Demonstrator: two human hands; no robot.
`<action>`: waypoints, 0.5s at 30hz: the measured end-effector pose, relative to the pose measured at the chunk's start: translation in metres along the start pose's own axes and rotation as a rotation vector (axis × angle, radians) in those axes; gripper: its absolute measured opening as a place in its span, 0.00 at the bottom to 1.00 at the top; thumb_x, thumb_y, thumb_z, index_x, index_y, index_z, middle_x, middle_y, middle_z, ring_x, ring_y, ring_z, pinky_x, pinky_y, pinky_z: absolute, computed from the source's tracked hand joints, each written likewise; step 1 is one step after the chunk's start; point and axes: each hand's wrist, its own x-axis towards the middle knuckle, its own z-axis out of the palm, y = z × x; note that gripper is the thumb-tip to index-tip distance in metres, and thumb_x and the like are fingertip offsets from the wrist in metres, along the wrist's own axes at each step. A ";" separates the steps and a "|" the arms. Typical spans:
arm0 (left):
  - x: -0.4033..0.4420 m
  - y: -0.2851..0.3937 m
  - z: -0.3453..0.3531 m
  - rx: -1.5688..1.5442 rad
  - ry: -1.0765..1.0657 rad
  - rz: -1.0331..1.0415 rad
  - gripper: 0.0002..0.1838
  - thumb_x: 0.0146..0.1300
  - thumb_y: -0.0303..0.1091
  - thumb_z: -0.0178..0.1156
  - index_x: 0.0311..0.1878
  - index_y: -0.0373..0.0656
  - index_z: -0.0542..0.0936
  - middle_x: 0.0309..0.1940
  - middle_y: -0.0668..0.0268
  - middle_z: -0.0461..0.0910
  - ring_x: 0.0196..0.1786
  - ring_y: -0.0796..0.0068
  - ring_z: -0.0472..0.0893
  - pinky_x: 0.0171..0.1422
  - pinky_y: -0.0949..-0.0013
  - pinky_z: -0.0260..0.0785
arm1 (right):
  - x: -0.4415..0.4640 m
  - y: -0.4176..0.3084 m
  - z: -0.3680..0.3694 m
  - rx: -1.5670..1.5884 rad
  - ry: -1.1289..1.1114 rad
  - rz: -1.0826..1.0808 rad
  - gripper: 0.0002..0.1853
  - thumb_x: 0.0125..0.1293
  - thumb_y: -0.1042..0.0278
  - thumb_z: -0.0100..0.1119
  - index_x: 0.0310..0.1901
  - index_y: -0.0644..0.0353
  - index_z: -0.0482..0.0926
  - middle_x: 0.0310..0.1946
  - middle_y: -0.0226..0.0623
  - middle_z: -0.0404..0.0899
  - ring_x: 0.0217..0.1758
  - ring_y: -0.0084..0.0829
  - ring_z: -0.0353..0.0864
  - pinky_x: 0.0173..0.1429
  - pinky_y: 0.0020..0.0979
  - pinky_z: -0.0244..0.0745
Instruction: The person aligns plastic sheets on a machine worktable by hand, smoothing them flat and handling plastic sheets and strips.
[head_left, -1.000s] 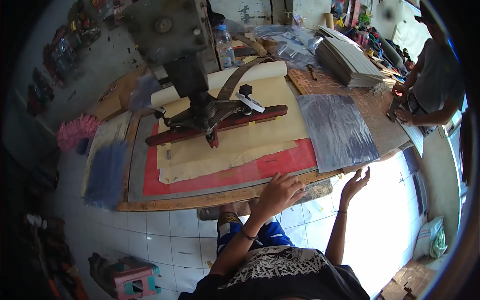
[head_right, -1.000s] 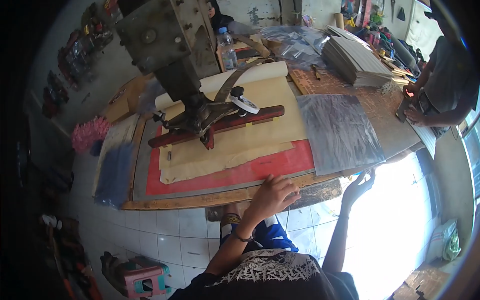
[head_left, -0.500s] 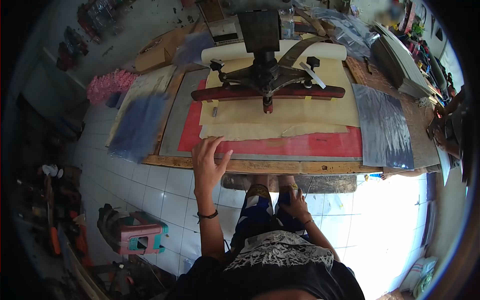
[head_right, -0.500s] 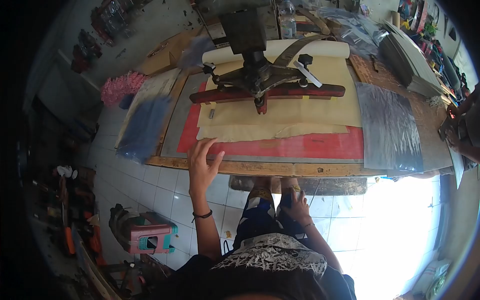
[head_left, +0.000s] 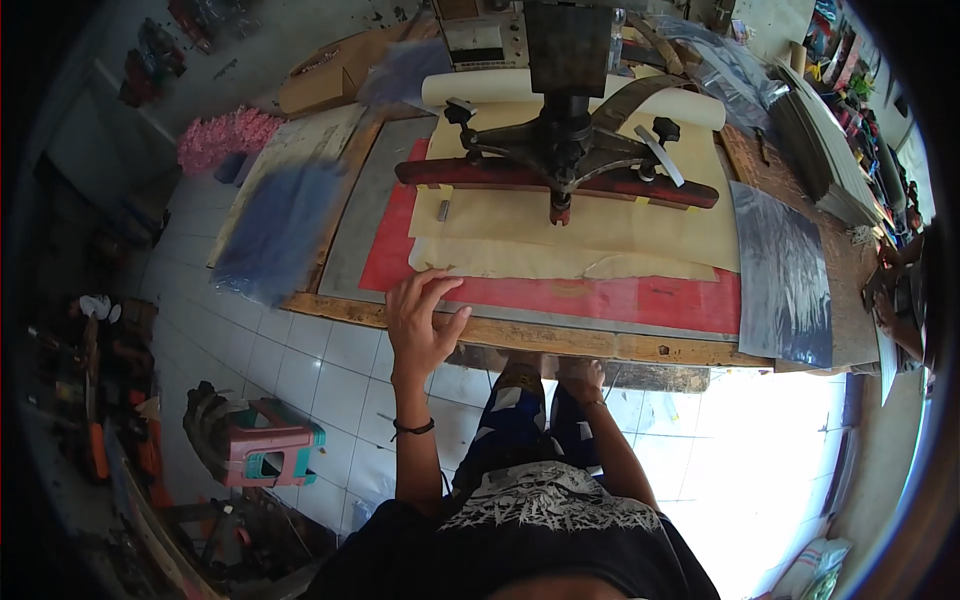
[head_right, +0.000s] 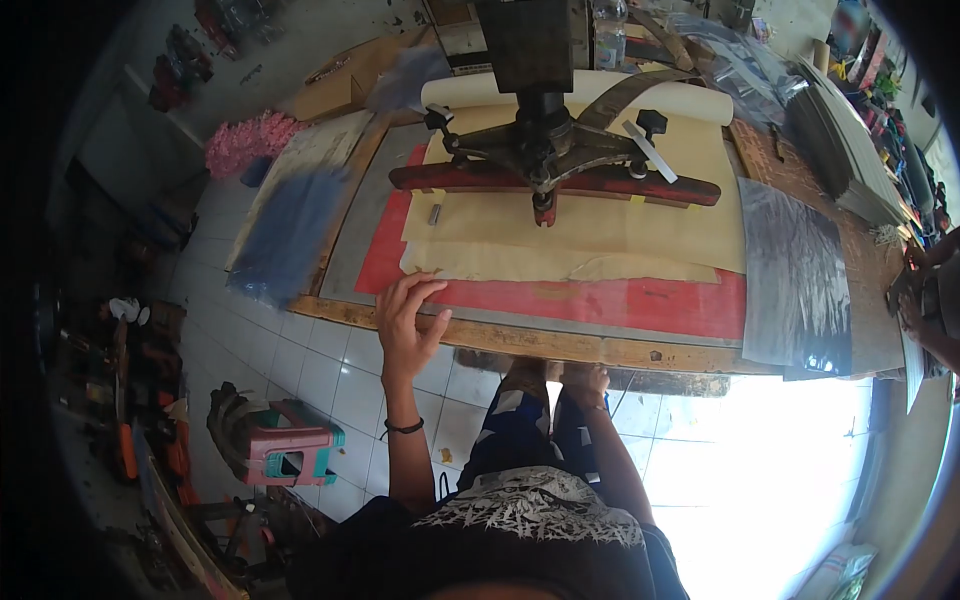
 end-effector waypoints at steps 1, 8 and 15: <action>0.004 -0.001 -0.005 -0.016 -0.022 -0.005 0.20 0.65 0.46 0.69 0.56 0.48 0.86 0.57 0.64 0.82 0.60 0.59 0.79 0.68 0.53 0.65 | 0.010 -0.003 -0.004 0.025 -0.002 -0.060 0.40 0.58 0.40 0.69 0.69 0.54 0.76 0.67 0.51 0.77 0.68 0.54 0.79 0.65 0.53 0.79; 0.043 -0.024 -0.006 -0.024 -0.115 -0.011 0.26 0.67 0.47 0.69 0.63 0.45 0.83 0.63 0.62 0.81 0.63 0.57 0.76 0.71 0.55 0.63 | 0.029 -0.008 0.030 0.092 0.432 -0.215 0.34 0.64 0.37 0.63 0.67 0.46 0.80 0.70 0.43 0.77 0.74 0.52 0.72 0.75 0.57 0.65; 0.048 -0.031 0.008 0.124 -0.186 -0.016 0.27 0.68 0.48 0.69 0.66 0.45 0.82 0.66 0.66 0.80 0.64 0.59 0.74 0.71 0.56 0.63 | 0.017 -0.023 0.003 0.686 0.388 -0.326 0.38 0.71 0.35 0.57 0.75 0.51 0.71 0.76 0.43 0.69 0.79 0.47 0.66 0.81 0.53 0.60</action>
